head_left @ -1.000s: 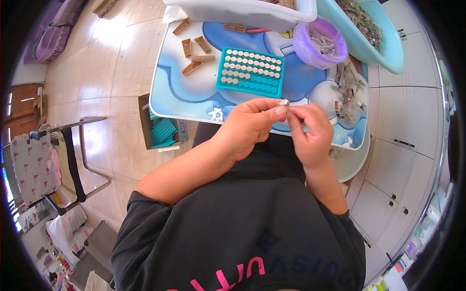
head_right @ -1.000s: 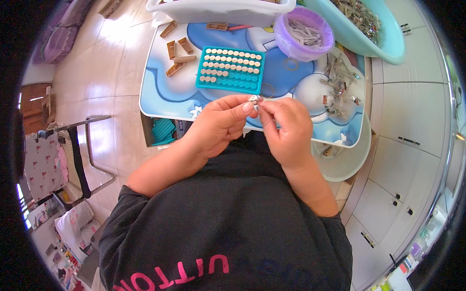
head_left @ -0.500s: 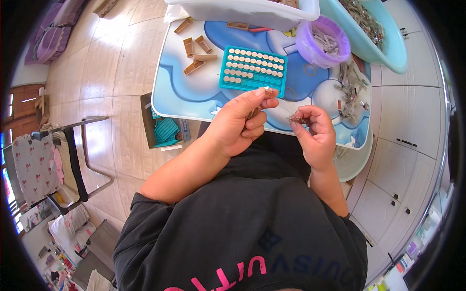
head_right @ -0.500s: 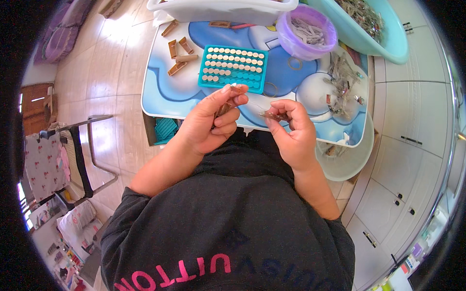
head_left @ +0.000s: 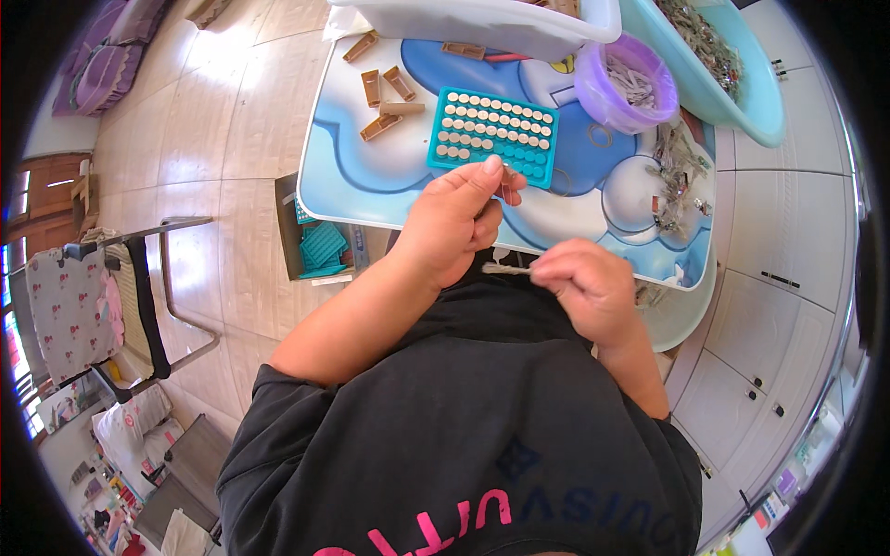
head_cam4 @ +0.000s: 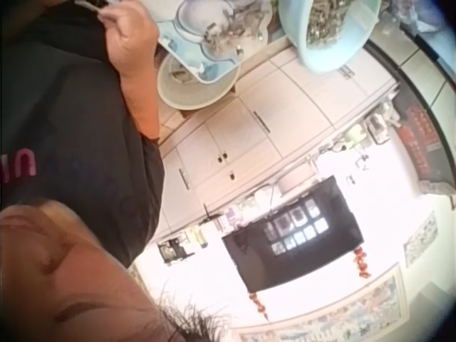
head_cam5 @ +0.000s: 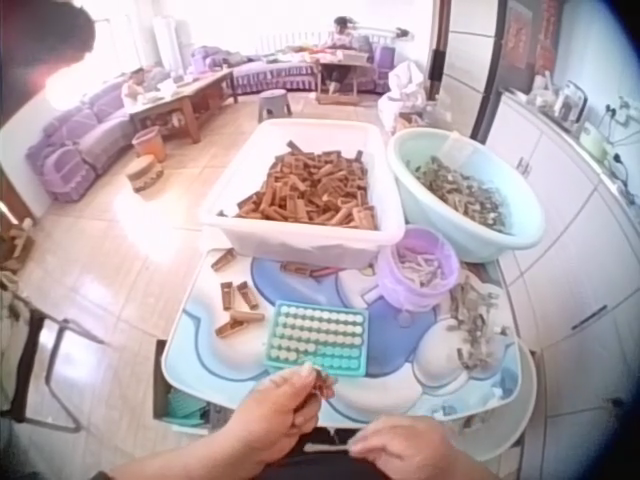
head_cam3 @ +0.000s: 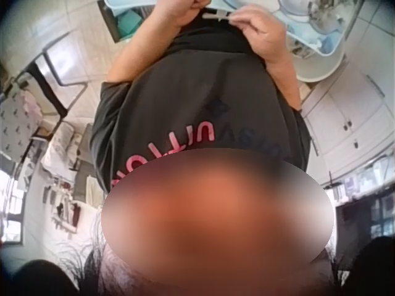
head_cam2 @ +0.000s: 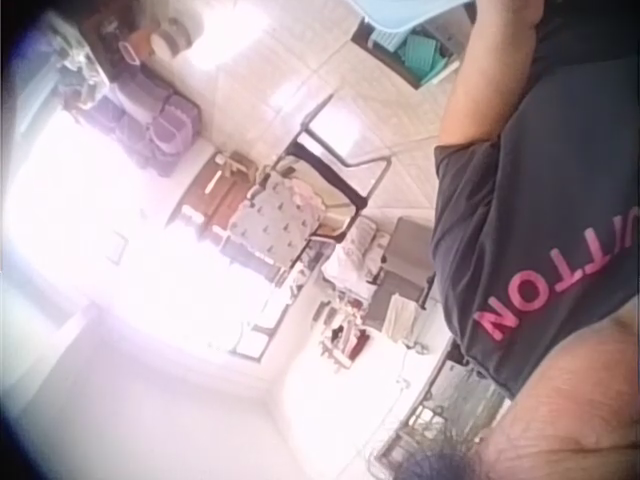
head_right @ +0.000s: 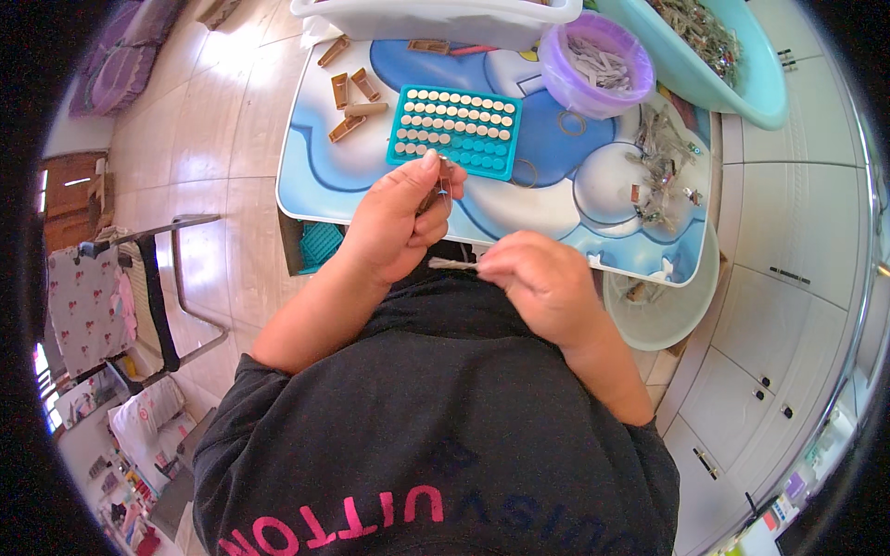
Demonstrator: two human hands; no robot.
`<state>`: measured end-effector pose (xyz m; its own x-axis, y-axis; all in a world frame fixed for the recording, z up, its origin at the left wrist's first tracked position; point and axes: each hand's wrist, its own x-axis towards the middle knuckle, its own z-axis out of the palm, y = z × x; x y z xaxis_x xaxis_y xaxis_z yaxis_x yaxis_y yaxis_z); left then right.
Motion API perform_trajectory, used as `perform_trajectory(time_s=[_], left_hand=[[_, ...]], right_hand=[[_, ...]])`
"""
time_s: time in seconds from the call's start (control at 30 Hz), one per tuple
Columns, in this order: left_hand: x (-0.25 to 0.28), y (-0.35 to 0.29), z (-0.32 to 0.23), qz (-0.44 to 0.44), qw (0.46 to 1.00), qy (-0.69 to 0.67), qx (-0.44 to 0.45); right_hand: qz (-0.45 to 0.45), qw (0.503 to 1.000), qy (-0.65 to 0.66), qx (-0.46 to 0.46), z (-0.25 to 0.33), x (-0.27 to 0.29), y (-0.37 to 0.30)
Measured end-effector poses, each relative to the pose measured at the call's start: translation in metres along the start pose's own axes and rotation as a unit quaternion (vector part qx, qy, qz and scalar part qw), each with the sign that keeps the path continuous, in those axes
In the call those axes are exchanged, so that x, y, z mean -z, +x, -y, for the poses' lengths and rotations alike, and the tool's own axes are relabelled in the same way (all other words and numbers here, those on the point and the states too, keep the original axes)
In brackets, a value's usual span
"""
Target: The person assembles small metal parts onto a wooden or cardboard strip by hand.
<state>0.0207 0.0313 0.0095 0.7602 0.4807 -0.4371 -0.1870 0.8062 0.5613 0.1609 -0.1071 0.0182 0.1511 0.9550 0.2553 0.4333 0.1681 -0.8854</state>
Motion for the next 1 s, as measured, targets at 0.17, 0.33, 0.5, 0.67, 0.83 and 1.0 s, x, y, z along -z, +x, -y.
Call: perform_trajectory(time_s=[0.17, 0.33, 0.5, 0.67, 0.83, 1.0], left_hand=[[-0.001, -0.006, 0.012, -0.013, 0.993, 0.117, -0.022], [0.000, -0.010, 0.016, -0.007, 0.987, 0.161, -0.028], [0.001, -0.011, 0.017, -0.002, 0.984, 0.176, -0.038], [0.004, -0.011, 0.020, -0.003, 0.968, 0.246, -0.055], [0.007, -0.010, 0.024, 0.039, 0.935, 0.335, -0.105], [0.001, -0.015, 0.013, 0.093, 0.948, 0.301, -0.040]], right_hand=[[0.048, 0.998, -0.036, 0.019, 0.003, -0.002, 0.009], [-0.092, 0.994, -0.031, -0.043, -0.003, -0.003, 0.016], [-0.111, 0.993, -0.026, -0.010, -0.005, -0.012, 0.022], [-0.072, 0.997, -0.037, 0.001, -0.007, -0.008, 0.019], [-0.088, 0.992, -0.088, 0.023, -0.004, -0.005, 0.025], [-0.054, 0.984, -0.152, 0.070, -0.002, 0.001, 0.027]])
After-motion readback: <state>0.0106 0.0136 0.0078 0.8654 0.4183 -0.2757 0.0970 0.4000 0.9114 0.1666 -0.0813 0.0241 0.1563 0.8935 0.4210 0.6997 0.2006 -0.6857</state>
